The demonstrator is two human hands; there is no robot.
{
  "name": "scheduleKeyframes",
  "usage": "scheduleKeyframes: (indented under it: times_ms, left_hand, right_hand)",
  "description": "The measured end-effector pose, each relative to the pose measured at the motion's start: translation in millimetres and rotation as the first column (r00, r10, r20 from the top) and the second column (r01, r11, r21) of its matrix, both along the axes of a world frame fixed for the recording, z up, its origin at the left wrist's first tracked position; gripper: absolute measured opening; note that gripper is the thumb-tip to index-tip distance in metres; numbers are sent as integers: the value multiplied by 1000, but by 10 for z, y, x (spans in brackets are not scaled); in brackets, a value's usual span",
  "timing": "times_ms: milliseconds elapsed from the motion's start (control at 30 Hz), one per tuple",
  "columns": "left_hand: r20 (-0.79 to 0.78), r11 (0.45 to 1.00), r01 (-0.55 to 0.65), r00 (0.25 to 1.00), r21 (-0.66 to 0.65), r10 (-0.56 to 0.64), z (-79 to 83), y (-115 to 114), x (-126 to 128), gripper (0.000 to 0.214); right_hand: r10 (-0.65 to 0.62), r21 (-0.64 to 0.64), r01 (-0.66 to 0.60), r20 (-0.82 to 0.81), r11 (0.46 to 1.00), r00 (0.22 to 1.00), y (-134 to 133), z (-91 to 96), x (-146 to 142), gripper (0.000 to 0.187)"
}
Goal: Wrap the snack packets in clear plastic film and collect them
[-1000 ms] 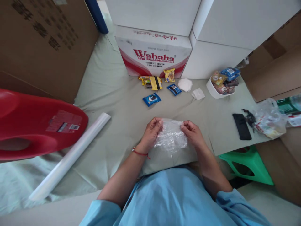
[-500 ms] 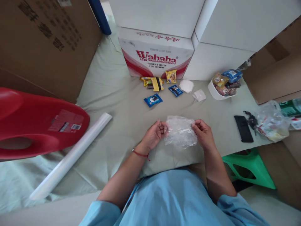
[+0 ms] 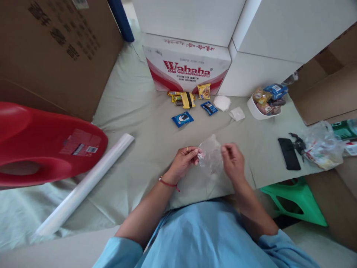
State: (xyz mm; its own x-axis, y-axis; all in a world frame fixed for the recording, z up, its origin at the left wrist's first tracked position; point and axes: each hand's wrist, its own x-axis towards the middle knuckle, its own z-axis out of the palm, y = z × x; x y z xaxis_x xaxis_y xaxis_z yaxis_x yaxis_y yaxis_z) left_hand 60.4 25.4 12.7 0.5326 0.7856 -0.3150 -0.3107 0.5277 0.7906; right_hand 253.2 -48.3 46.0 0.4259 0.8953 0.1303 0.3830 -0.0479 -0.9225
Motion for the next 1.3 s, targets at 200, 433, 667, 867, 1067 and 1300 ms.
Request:
scheduleKeyframes:
  times_ms: [200, 433, 667, 867, 1067, 1300]
  left_hand:
    - [-60, 983, -116, 990, 142, 125, -34, -32, 25, 36]
    - [90, 937, -348, 933, -36, 350, -13, 87, -4, 41]
    - [-264, 900, -362, 868, 244, 421, -85, 214, -180, 31]
    - [-525, 874, -174, 741, 453, 419, -121, 257, -252, 22]
    - [-577, 845, -98, 689, 526, 439, -143, 234, -235, 28]
    - [-597, 838, -83, 665, 539, 449, -158, 231, -233, 32]
  right_hand:
    - [119, -57, -123, -73, 991, 990, 7, -54, -370, 17]
    - [-143, -178, 47, -580, 983, 802, -2, 28, 111, 42]
    - [-189, -301, 31, -513, 953, 837, -138, -21, 583, 49]
    - [-137, -322, 79, -159, 944, 978, -123, -204, 941, 41]
    - [-225, 22, 242, 452, 970, 863, -220, -36, 884, 29]
    - [372, 25, -428, 447, 904, 813, -306, 99, 16, 19]
